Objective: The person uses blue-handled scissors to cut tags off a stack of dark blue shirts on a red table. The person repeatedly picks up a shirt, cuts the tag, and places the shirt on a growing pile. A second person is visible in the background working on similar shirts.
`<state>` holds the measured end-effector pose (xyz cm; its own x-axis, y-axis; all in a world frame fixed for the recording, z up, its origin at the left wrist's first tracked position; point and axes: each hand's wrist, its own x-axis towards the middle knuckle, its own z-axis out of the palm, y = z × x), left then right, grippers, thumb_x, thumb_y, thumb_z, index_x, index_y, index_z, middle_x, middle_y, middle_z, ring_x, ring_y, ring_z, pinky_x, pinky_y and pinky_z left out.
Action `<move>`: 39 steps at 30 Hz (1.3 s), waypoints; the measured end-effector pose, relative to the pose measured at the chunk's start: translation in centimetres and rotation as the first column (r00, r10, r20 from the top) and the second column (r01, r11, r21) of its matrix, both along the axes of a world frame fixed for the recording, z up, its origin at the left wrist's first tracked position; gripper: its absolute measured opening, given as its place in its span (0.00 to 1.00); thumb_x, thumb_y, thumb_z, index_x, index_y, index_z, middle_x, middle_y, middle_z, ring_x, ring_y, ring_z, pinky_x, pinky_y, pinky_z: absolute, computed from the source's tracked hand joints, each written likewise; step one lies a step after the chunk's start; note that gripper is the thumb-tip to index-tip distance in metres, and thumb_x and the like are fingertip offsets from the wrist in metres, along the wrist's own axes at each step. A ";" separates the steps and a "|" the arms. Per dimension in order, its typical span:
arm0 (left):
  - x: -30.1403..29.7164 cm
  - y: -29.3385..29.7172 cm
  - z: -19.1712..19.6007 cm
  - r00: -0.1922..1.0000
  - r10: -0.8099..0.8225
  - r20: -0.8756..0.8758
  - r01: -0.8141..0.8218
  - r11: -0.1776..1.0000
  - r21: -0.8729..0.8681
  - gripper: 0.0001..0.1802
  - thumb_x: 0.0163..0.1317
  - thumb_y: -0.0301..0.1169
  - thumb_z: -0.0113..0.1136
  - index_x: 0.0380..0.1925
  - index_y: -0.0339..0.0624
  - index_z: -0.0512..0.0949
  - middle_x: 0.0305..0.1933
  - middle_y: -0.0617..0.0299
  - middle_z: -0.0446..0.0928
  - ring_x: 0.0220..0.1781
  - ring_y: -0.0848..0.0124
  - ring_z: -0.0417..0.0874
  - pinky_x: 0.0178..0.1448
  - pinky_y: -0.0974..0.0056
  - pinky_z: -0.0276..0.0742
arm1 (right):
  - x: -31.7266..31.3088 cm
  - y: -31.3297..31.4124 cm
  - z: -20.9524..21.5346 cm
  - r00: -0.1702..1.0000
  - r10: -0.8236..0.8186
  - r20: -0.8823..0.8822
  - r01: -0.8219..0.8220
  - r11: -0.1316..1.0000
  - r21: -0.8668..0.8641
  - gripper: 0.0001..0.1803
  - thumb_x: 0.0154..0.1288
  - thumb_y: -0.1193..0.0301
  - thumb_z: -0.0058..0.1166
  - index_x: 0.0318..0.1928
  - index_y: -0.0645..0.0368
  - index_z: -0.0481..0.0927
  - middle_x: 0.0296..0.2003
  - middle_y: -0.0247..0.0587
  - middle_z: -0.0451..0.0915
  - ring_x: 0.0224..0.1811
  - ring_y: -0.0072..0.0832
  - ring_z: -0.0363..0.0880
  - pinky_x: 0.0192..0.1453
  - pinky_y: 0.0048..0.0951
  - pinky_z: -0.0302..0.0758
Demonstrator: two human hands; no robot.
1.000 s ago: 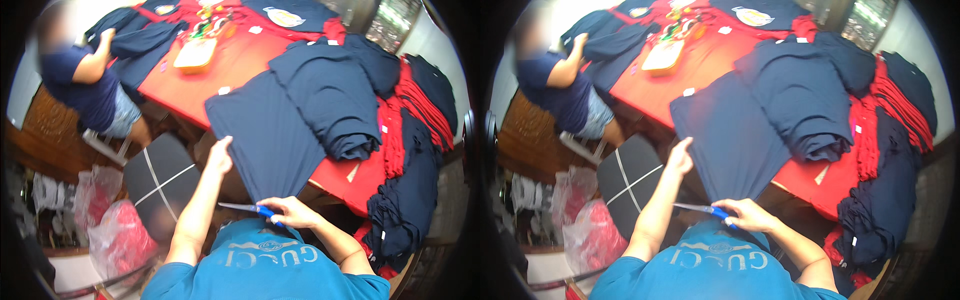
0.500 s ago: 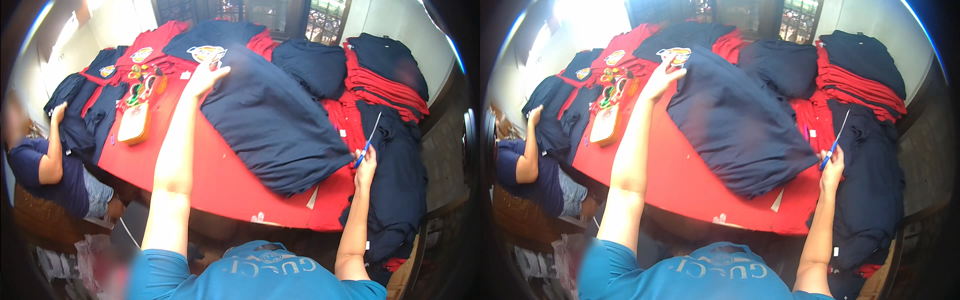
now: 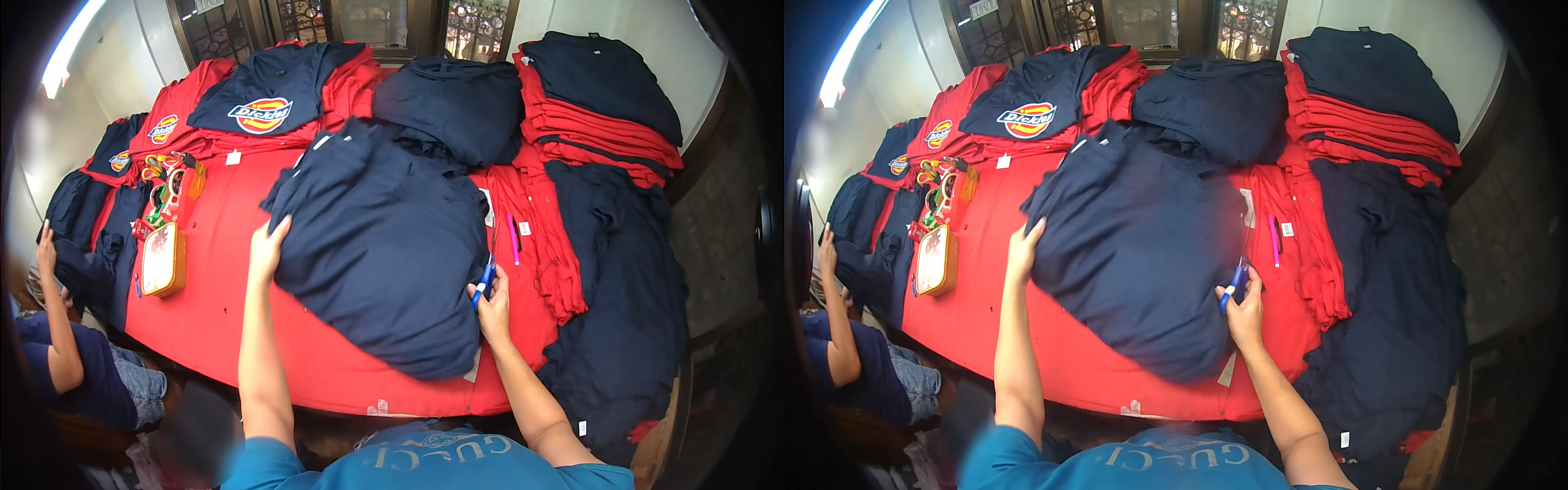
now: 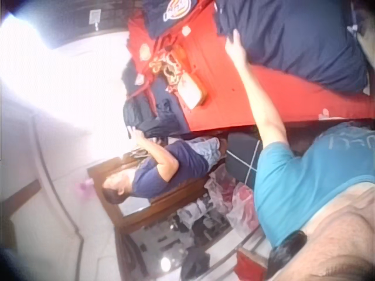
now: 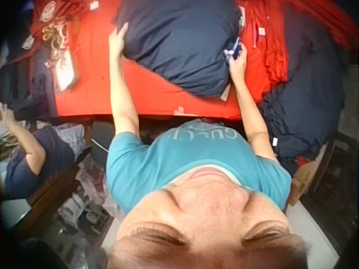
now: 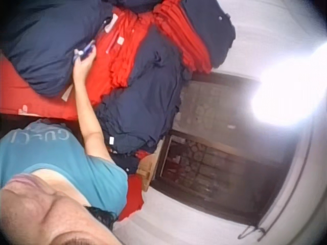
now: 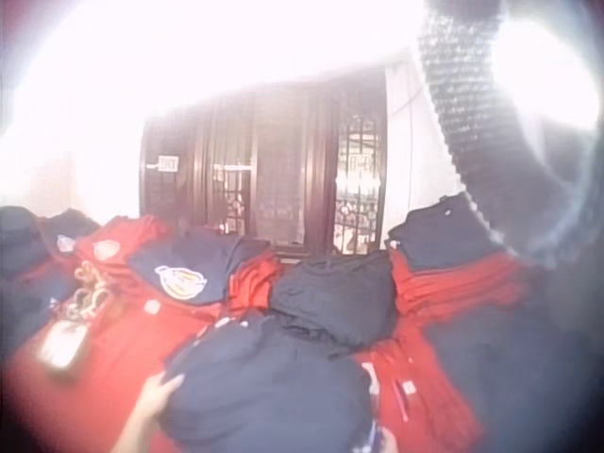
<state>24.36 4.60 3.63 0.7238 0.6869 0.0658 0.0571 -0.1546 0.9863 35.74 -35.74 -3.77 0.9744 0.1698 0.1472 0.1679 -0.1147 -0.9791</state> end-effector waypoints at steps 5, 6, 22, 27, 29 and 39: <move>-18.7 -5.5 0.4 0.972 0.128 0.197 -0.034 0.906 -0.422 0.26 0.68 0.36 0.54 0.60 0.27 0.68 0.58 0.49 0.75 0.56 0.61 0.79 0.61 0.60 0.74 | 1.4 0.7 1.1 0.983 0.143 0.112 -0.141 0.990 -0.021 0.43 0.57 0.73 0.68 0.67 0.67 0.56 0.55 0.55 0.71 0.57 0.37 0.74 0.63 0.37 0.70; -22.8 -6.0 -0.4 0.974 0.154 0.164 -0.062 0.884 -0.462 0.27 0.67 0.36 0.55 0.61 0.28 0.67 0.58 0.49 0.75 0.56 0.60 0.79 0.62 0.58 0.74 | 1.5 1.8 1.4 0.968 0.250 -0.012 -0.249 0.968 0.038 0.42 0.58 0.73 0.66 0.67 0.67 0.56 0.55 0.54 0.72 0.56 0.37 0.75 0.62 0.36 0.71; -16.0 0.0 0.9 0.756 0.544 -0.365 -0.147 0.684 0.715 0.50 0.53 0.51 0.69 0.72 0.49 0.56 0.68 0.39 0.62 0.61 0.45 0.74 0.62 0.51 0.71 | 9.6 5.7 5.3 0.899 0.391 0.197 0.030 0.393 -0.919 0.26 0.62 0.63 0.59 0.56 0.67 0.74 0.53 0.59 0.77 0.57 0.47 0.77 0.58 0.44 0.73; -18.0 1.7 0.2 0.884 0.461 -0.074 -0.319 0.712 0.625 0.23 0.56 0.44 0.69 0.40 0.34 0.81 0.42 0.49 0.79 0.40 0.57 0.82 0.45 0.58 0.76 | -1.1 7.5 6.8 0.727 0.682 -0.072 -0.616 0.602 -0.508 0.39 0.59 0.53 0.64 0.64 0.64 0.70 0.59 0.54 0.74 0.61 0.38 0.74 0.60 0.36 0.71; -20.3 1.4 3.2 0.881 0.471 -0.048 -0.378 0.759 0.530 0.20 0.58 0.43 0.68 0.35 0.34 0.82 0.34 0.50 0.81 0.36 0.58 0.82 0.44 0.60 0.76 | -3.6 8.3 8.8 0.824 0.564 -0.046 -0.495 0.679 -0.542 0.32 0.59 0.57 0.65 0.58 0.64 0.75 0.55 0.49 0.78 0.55 0.35 0.77 0.56 0.31 0.72; -20.2 7.9 -5.0 0.521 0.646 -0.557 -0.334 0.755 0.563 0.38 0.63 0.64 0.48 0.50 0.37 0.80 0.52 0.45 0.78 0.55 0.48 0.78 0.59 0.47 0.71 | 1.7 22.1 3.7 0.669 0.636 0.385 -0.014 0.529 -0.849 0.33 0.62 0.39 0.48 0.52 0.55 0.77 0.44 0.46 0.75 0.51 0.42 0.73 0.53 0.46 0.70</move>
<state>4.20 12.50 -1.35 0.1994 0.9796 0.0239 0.8558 -0.1860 0.4828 37.45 -13.68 -0.06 0.5402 0.7921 0.2842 0.8415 -0.5045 -0.1932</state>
